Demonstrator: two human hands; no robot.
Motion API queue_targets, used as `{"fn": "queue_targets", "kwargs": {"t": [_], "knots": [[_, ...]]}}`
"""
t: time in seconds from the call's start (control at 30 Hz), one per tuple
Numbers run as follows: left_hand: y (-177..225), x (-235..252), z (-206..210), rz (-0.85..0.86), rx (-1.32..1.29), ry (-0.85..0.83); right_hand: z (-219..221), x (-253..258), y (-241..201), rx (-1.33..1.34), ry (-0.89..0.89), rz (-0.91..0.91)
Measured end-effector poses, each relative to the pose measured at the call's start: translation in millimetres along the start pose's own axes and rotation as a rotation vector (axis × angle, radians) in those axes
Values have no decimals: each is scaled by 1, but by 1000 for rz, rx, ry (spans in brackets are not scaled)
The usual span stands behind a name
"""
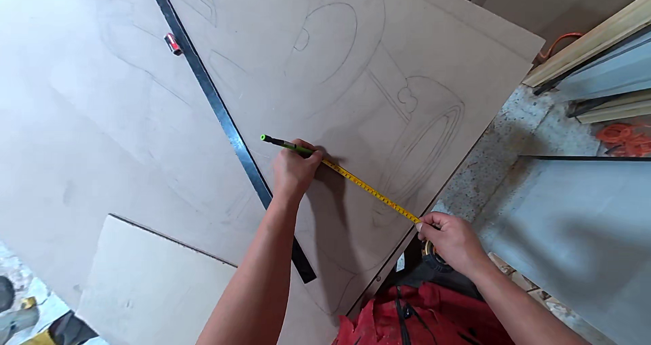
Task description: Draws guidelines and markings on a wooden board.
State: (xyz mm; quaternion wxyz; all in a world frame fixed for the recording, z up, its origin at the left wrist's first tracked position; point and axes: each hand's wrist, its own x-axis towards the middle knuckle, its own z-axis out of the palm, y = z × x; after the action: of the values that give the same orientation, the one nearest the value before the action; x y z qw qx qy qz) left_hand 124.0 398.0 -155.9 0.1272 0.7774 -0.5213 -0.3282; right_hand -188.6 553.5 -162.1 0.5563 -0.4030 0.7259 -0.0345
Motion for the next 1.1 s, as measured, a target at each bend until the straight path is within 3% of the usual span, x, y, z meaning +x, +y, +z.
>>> {"fn": "queue_targets", "kwargs": {"t": [0.43,0.6,0.83,1.1], "knots": [[117,82,48,66,-6,-50,-110,66,-14,47,75,25],[137,96,57,48,17,-52,-134,81,-16,55,65,11],[113,79,47,57,20,-51,-112,69,-12,26,18,14],[28,21,12,-7,16,-17,-31,17,-8,4,-43,35]]}}
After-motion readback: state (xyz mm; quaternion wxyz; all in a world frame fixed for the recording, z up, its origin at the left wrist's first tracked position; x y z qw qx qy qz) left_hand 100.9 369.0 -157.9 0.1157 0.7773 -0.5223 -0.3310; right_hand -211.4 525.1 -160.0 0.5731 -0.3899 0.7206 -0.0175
